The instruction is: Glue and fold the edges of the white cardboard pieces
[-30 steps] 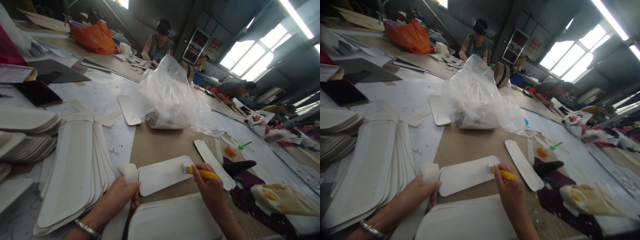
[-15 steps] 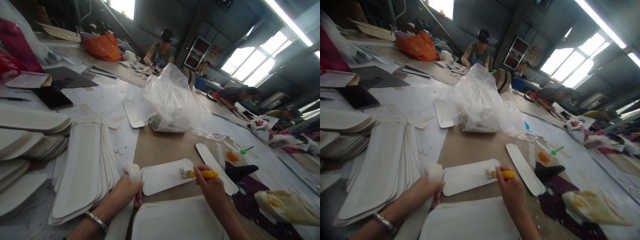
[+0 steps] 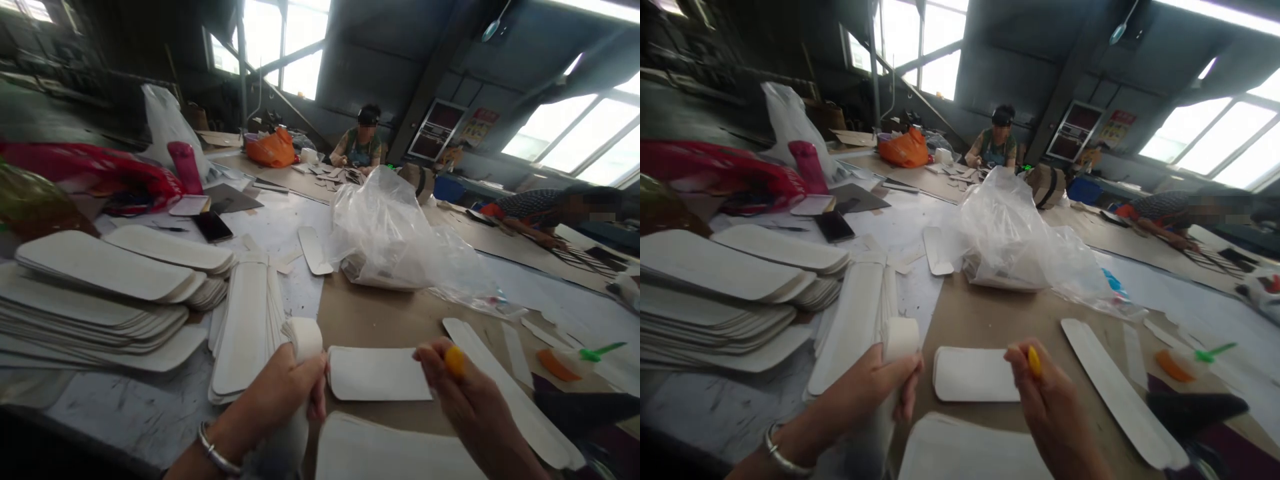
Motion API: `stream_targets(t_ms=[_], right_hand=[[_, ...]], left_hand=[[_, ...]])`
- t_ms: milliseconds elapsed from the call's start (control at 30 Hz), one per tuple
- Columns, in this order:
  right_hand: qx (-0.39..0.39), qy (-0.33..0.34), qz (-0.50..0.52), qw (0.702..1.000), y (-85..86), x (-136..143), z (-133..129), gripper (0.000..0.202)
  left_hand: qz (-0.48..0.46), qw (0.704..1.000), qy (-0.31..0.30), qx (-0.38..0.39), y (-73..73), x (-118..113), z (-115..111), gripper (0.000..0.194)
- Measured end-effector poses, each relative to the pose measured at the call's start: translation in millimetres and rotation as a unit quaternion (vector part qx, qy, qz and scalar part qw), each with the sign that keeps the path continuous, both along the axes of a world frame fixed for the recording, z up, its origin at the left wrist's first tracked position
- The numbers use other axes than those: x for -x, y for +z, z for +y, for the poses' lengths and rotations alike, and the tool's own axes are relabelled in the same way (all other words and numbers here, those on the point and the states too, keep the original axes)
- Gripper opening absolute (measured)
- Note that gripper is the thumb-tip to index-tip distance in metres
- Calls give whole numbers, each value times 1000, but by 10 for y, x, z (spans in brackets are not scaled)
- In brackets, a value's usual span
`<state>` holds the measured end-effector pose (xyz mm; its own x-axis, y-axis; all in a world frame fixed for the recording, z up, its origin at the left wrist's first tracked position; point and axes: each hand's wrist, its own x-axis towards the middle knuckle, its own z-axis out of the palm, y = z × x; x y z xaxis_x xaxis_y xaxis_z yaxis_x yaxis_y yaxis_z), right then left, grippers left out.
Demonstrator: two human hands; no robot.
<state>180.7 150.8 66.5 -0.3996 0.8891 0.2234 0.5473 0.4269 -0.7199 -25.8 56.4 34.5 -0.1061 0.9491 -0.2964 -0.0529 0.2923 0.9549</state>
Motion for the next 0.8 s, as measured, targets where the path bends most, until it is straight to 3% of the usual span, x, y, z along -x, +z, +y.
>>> stream_targets(t_ms=[67,133,267,367,500,567,733,800], right_hand=[[69,78,31,994,31,202,-92,36],[179,139,83,970,32,392,-208,36],[350,137,235,896,-18,607,-445,36],[363,129,268,883,-45,595,-550,35],[274,83,246,926,-44,503,-571,34],[259,76,249,930,-41,483,-576,34],[387,137,319,854,-80,521,-636,38],[397,138,335,843,-112,532,-645,39]], left_hand=[[-79,997,-11,-14,159,-48,-92,30],[-135,990,-32,-18,227,-121,-164,37],[-164,986,-24,-18,179,-294,-235,46],[-153,988,-9,-23,158,-386,-269,44],[-120,993,-13,-14,213,-431,-325,42],[-132,991,2,-20,231,-443,-343,42],[-207,976,58,-40,211,-494,-337,45],[-219,972,76,-40,191,-512,-327,45]])
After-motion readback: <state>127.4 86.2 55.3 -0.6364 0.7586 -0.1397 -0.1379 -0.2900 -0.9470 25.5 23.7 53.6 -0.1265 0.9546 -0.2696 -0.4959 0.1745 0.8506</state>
